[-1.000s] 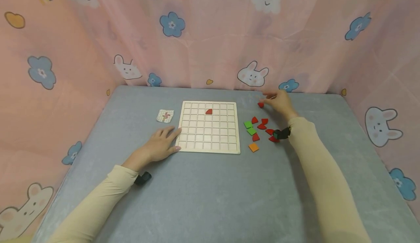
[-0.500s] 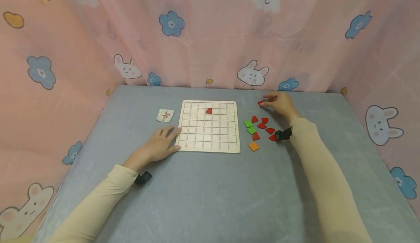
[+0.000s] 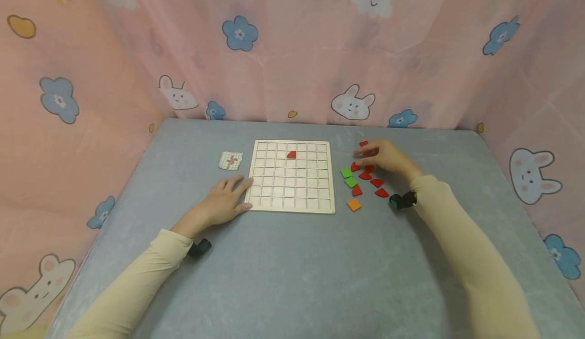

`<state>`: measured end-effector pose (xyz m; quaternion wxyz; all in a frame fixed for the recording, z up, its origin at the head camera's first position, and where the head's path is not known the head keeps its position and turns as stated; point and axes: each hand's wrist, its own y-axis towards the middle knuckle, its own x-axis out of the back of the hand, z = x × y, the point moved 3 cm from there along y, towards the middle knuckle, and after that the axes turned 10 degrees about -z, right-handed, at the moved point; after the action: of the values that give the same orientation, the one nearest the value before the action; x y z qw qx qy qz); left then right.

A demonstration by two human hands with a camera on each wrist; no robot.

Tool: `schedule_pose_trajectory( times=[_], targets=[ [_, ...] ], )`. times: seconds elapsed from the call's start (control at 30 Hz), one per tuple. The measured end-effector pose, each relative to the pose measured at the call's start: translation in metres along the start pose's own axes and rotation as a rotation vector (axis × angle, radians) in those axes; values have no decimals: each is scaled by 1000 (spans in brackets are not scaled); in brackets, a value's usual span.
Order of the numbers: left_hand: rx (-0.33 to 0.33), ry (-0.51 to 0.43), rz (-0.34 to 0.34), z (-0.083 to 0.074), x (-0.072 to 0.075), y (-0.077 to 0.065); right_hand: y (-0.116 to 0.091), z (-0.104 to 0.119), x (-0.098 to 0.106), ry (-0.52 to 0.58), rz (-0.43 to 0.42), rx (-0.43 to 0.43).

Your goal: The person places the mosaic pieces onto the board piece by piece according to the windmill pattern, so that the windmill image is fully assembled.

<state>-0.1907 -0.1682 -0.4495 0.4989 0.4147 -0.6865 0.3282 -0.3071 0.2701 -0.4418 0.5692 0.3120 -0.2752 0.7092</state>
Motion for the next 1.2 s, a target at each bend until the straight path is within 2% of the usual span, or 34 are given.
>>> schedule_pose_trajectory(
  times=[0.3, 0.43, 0.83, 1.03, 1.2],
  targets=[
    [4, 3, 1, 0, 0, 0, -13, 0, -7, 21, -1, -25],
    [1, 7, -5, 1, -1, 0, -18, 3, -13, 12, -45, -28],
    [8, 2, -1, 2, -1, 0, -23, 8, -24, -38, -187, 40],
    [14, -5, 2, 1, -1, 0, -22, 9, -24, -40, -181, 66],
    [7, 3, -5, 1, -1, 0, -23, 8, -23, -27, -165, 54]
  ],
)
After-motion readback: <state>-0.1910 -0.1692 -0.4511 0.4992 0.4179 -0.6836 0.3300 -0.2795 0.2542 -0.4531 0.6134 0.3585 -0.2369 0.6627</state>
